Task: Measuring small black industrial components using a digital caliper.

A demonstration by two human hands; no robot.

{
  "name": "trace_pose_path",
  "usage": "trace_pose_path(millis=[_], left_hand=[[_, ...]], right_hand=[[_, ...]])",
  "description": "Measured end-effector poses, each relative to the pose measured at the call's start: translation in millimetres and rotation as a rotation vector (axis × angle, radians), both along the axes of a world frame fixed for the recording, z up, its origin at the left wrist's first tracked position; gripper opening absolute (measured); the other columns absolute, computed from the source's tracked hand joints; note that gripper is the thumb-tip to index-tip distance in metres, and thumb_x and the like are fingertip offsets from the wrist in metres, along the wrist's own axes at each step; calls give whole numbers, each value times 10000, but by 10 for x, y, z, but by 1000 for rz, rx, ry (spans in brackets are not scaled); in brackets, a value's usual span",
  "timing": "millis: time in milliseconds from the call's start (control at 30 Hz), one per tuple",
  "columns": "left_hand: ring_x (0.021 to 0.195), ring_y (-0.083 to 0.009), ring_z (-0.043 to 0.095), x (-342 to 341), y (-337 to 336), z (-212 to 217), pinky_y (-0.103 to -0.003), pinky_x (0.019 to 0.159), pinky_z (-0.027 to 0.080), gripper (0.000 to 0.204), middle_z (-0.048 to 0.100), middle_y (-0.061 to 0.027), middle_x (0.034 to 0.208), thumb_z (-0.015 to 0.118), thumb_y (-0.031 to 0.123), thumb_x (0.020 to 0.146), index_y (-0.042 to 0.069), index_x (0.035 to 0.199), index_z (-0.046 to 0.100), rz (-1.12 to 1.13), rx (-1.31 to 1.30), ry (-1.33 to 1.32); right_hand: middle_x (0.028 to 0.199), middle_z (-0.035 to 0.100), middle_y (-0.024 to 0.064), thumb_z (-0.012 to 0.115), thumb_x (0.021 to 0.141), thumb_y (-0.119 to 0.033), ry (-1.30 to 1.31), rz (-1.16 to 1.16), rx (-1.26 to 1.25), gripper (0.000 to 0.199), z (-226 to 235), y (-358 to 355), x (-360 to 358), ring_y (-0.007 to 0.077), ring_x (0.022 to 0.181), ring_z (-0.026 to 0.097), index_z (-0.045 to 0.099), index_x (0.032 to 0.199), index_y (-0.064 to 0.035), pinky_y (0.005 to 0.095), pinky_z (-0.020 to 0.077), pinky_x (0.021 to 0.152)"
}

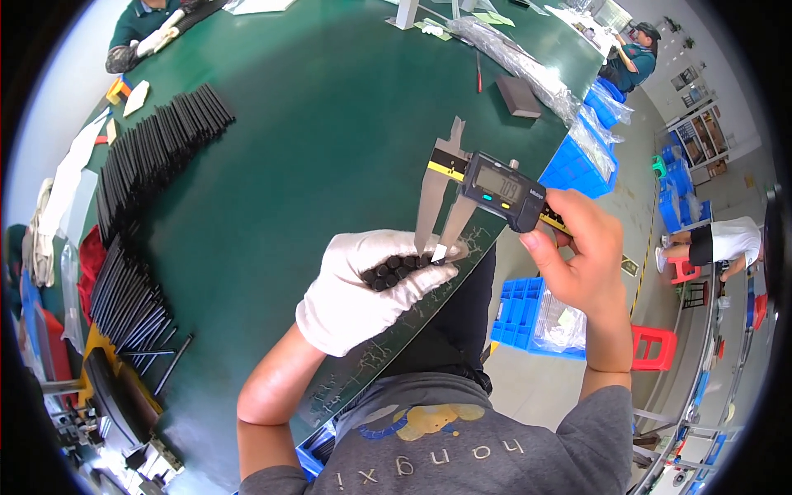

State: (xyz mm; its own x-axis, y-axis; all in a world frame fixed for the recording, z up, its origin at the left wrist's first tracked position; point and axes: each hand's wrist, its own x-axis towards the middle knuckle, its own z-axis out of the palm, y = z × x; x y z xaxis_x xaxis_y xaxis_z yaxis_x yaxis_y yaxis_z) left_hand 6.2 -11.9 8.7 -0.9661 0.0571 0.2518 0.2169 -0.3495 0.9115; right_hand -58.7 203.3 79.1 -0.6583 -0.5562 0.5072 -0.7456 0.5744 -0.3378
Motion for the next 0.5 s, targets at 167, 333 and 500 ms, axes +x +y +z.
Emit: trace_pose_path(millis=[167,333,500], left_hand=[[845,-130,646,-18,-40,28,-253,741,518,188,680,-91,937,696,3,776,16,960,659,-43,-90,10],[842,-124,642,-30,-71,27,-255,743,513,203,680,-80,938,699,9,774,24,973,662,-60,-142,38],[853,-127,640,-15,-48,43,-256,758,515,209,678,-83,945,689,-15,776,14,981,656,-95,-126,55]], right_hand=[[672,588,62,748,695,-192,27,8,50,287,18,-5,-32,170,469,505,599,878,-30,272,378,422],[674,602,68,760,677,-214,55,11,81,269,102,-51,-41,205,496,544,616,821,-38,291,396,438],[677,616,61,770,662,-248,62,-18,77,268,66,-19,-31,218,516,568,630,790,-58,295,406,444]])
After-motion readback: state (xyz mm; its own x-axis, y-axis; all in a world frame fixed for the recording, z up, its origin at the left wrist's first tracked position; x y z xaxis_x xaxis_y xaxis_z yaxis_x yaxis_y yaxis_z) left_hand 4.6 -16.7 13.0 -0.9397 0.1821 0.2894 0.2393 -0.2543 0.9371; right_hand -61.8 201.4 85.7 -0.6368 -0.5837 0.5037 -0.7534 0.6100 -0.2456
